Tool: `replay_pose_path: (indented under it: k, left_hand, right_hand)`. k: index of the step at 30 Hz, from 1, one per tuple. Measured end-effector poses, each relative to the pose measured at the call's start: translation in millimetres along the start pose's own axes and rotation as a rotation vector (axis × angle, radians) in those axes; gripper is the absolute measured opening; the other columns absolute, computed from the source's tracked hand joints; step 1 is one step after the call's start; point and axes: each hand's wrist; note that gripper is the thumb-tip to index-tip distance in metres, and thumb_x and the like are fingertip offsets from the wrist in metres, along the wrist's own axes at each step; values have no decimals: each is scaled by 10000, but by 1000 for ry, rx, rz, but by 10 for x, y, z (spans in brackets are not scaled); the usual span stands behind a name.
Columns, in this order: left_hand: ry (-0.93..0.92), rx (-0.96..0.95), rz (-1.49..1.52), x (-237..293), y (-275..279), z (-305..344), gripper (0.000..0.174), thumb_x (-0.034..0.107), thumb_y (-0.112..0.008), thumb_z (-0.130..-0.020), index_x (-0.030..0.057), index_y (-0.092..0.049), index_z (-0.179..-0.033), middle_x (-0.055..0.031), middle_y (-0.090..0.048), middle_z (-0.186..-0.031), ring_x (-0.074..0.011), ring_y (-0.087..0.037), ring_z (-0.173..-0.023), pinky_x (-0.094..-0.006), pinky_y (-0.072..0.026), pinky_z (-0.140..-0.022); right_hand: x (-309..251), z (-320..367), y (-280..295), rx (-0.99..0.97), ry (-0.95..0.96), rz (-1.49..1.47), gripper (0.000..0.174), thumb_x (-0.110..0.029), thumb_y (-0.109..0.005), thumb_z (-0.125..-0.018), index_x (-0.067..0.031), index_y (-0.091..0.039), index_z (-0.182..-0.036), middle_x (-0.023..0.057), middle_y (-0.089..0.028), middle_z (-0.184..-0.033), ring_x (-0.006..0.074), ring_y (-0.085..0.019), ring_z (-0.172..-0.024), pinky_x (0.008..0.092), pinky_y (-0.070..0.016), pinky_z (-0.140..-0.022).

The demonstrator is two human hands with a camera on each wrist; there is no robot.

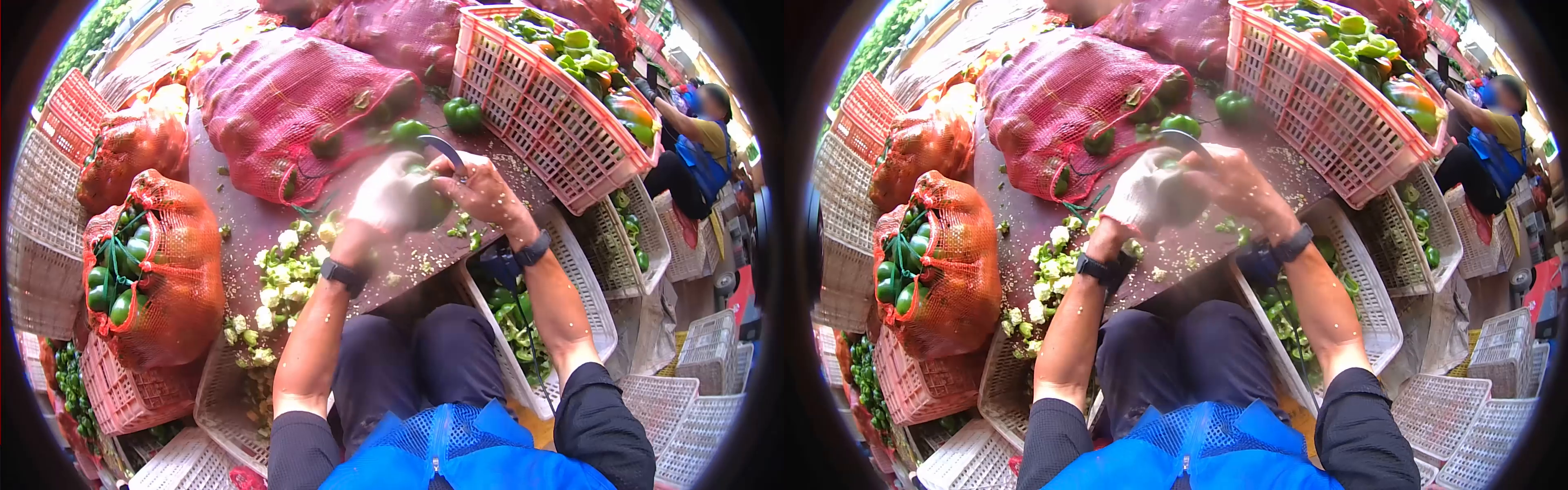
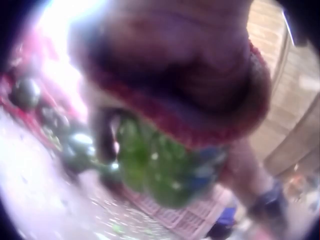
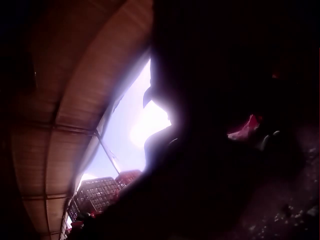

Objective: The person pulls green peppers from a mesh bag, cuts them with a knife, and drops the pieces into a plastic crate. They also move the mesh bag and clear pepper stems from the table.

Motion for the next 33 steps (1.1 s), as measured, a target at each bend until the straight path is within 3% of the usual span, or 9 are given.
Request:
replay_pose_path:
  k: [1, 8, 14, 16, 18, 22, 30, 31, 33]
  left_hand:
    - [-551, -70, -287, -212, -20, -53, 404, 66, -693, -777, 63, -661, -1180, -124, -651, -1158, -266, -653, -1038, -345, -541, -890]
    - [-681, 139, -520, -128, -593, 287, 344, 20, -655, -758, 111, -699, -1087, -113, -668, -1060, -300, -633, -1034, -378, -525, -905]
    - [-389, 364, -523, -278, -752, 386, 197, 8, -591, -869, 38, -677, -1045, -122, -678, -1012, -265, -668, -960, -358, -546, -843]
    - [-197, 383, -322, -226, -720, 420, 184, 19, -599, -873, 35, -663, -1045, -116, -678, -1012, -232, -677, -935, -335, -553, -824]
    - [-233, 360, -167, -280, -729, 398, 209, 47, -624, -850, 43, -657, -1057, -112, -677, -1017, -224, -671, -952, -331, -545, -842]
    - [-308, 310, -13, -372, -786, 399, 280, 105, -673, -805, 57, -646, -1080, -104, -675, -1028, -208, -658, -986, -322, -529, -879]
    - [-446, 128, 401, -491, -689, 248, 457, 219, -772, -714, 87, -623, -1126, -88, -672, -1049, -176, -631, -1054, -305, -498, -954]
    - [-236, 241, 181, -290, -717, 283, 215, 203, -636, -881, 78, -633, -1056, -68, -684, -1029, -179, -663, -945, -308, -539, -874]
    - [-155, 245, 276, -264, -742, 313, 157, 167, -553, -944, 75, -636, -1040, -59, -689, -1021, -174, -665, -912, -304, -547, -839]
  right_hand:
    - [-127, 76, 91, -3, 78, 89, 209, -120, -681, -886, -17, -692, -1067, 156, -698, -920, 257, -691, -826, 387, -549, -754]
    - [-599, 363, 236, -44, 281, 277, 178, -128, -702, -870, -12, -701, -1005, 146, -643, -823, 315, -663, -770, 395, -535, -710]
    - [-855, 699, 218, 414, -57, 240, 189, -216, -616, -970, -46, -688, -932, 157, -659, -840, 337, -655, -742, 420, -513, -672]
    - [-902, 978, 155, 288, -236, 146, 276, -246, -541, -1015, -22, -665, -914, 182, -657, -840, 367, -651, -755, 436, -514, -688]
    - [-920, 1200, -59, 302, -210, 164, 510, -406, -440, -1072, -8, -635, -819, 47, -575, -627, 116, -555, -579, 299, -468, -579]
    - [-770, 1270, -249, 250, -282, 184, 422, -280, -437, -1064, 22, -616, -830, 166, -615, -677, 344, -615, -628, 415, -489, -631]
    - [-326, 1724, -365, 148, 47, 472, 327, -237, -492, -1041, 6, -600, -851, 148, -616, -735, 327, -624, -660, 423, -500, -629]
    - [-359, 1771, -273, 159, -150, 322, 271, -223, -532, -1015, 11, -617, -908, 159, -633, -794, 321, -639, -711, 418, -505, -639]
    - [-582, 1750, -91, 245, -407, 59, 374, -356, -558, -1024, 2, -664, -1045, 172, -678, -953, 298, -669, -839, 378, -532, -728]
Point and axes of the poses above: each hand's wrist, its own z-axis away from the middle knuckle, its own y-axis out of the back of the hand, x = y × z
